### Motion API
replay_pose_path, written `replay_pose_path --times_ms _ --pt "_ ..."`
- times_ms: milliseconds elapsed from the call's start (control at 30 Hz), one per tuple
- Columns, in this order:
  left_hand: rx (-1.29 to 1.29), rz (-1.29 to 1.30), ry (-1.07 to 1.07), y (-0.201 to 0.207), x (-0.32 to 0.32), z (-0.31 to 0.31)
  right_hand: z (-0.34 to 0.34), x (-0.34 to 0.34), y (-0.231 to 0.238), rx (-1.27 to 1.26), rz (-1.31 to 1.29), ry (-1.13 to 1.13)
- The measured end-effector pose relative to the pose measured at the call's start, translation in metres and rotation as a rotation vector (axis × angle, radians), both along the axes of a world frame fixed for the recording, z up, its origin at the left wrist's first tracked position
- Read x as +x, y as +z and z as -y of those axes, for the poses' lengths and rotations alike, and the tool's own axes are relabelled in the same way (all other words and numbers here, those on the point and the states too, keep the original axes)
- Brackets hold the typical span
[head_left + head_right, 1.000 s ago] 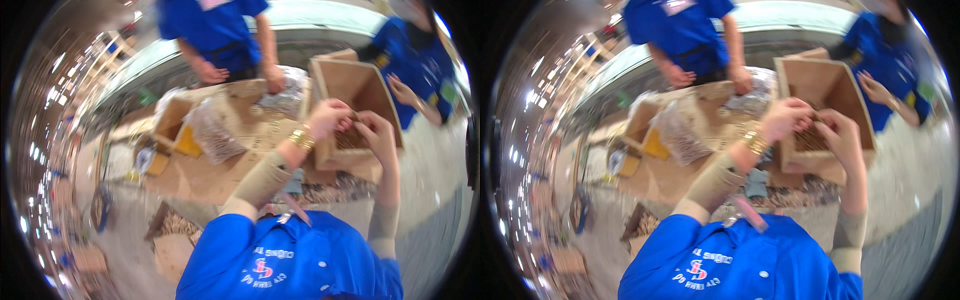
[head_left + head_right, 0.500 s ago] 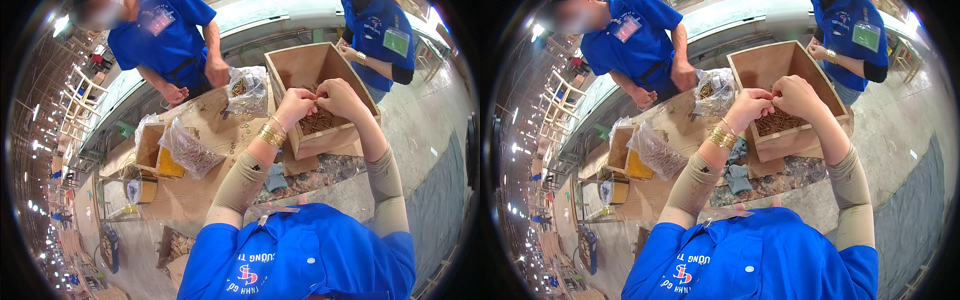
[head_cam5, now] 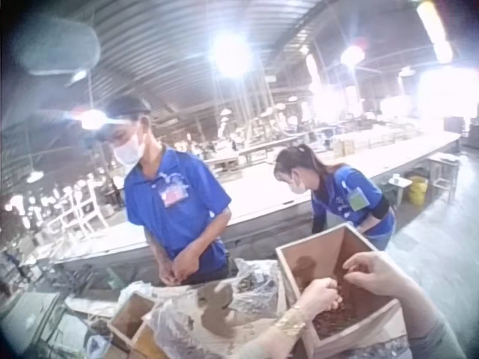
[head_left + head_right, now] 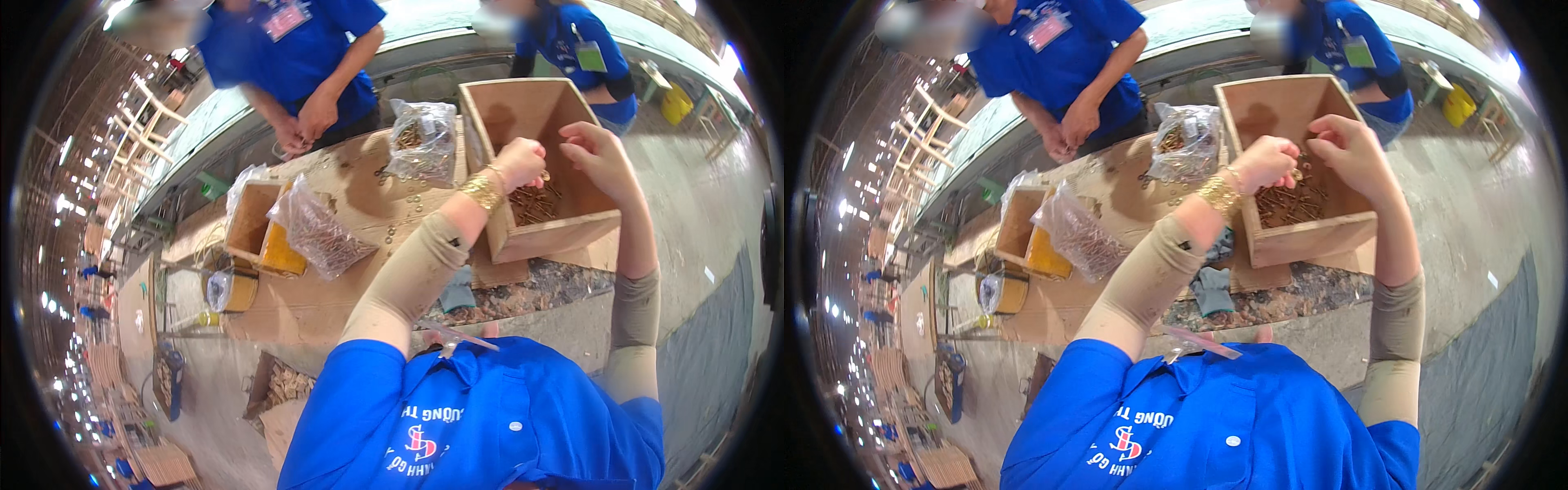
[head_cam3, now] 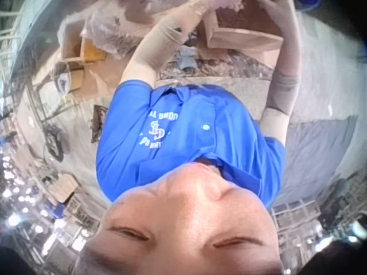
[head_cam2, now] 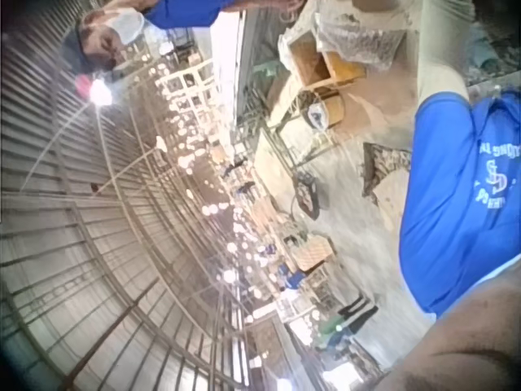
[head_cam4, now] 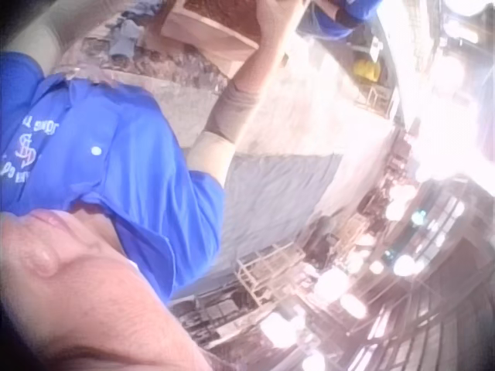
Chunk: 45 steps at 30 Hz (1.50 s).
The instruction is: The person sorts small metal hardware pieces, such as screws and washers, from a plastic bag into a wooden box. They handle the items one by one, placing them into the container while coworkers work nearby.
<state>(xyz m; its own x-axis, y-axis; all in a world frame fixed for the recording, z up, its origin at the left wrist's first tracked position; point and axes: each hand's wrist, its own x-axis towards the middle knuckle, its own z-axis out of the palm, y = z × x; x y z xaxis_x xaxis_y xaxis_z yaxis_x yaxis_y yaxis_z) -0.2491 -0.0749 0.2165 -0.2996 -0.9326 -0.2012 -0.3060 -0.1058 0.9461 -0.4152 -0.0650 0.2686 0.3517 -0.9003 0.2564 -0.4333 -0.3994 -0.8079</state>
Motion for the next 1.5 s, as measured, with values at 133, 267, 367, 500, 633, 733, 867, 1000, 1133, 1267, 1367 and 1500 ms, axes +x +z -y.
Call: replay_pose_path --times_ms 133,267,367,500,633,733,867,1000,1133,1267,1367,1500 --pt "-0.013 -0.357 0.117 0.004 0.027 -0.008 0.009 0.021 0.018 0.050 0.079 0.063" --pt "0.037 -0.856 0.280 -0.017 0.103 -0.047 0.045 0.099 0.048 -0.031 -0.080 0.321" --pt "0.061 -0.934 0.590 -0.079 0.174 -0.108 0.069 0.212 0.046 0.174 -0.138 0.484" --pt "0.317 -1.003 0.745 -0.135 0.199 -0.186 0.144 0.303 -0.057 -0.306 -0.714 0.326" --pt "0.178 -1.220 0.762 -0.173 0.200 -0.275 0.172 0.352 -0.180 -0.317 -0.452 0.343" --pt "0.361 -1.112 0.728 -0.177 0.216 -0.295 0.201 0.316 -0.205 -0.037 -0.609 0.127" --pt "0.360 -0.925 0.865 -0.179 0.230 -0.311 0.172 0.346 -0.237 -0.367 -0.598 0.032" --pt "0.349 -1.032 0.964 -0.193 0.240 -0.303 0.176 0.349 -0.227 -0.172 -0.747 0.141" --pt "0.333 -0.994 0.942 -0.187 0.249 -0.291 0.178 0.352 -0.230 -0.338 -0.874 0.046" --pt "0.303 -1.008 0.927 -0.183 0.253 -0.293 0.174 0.359 -0.231 -0.355 -0.943 0.031" --pt "0.341 -0.997 0.955 -0.185 0.248 -0.302 0.167 0.362 -0.230 -0.368 -0.909 0.030" --pt "0.383 -0.999 0.966 -0.188 0.245 -0.314 0.175 0.353 -0.224 -0.407 -0.868 0.156"
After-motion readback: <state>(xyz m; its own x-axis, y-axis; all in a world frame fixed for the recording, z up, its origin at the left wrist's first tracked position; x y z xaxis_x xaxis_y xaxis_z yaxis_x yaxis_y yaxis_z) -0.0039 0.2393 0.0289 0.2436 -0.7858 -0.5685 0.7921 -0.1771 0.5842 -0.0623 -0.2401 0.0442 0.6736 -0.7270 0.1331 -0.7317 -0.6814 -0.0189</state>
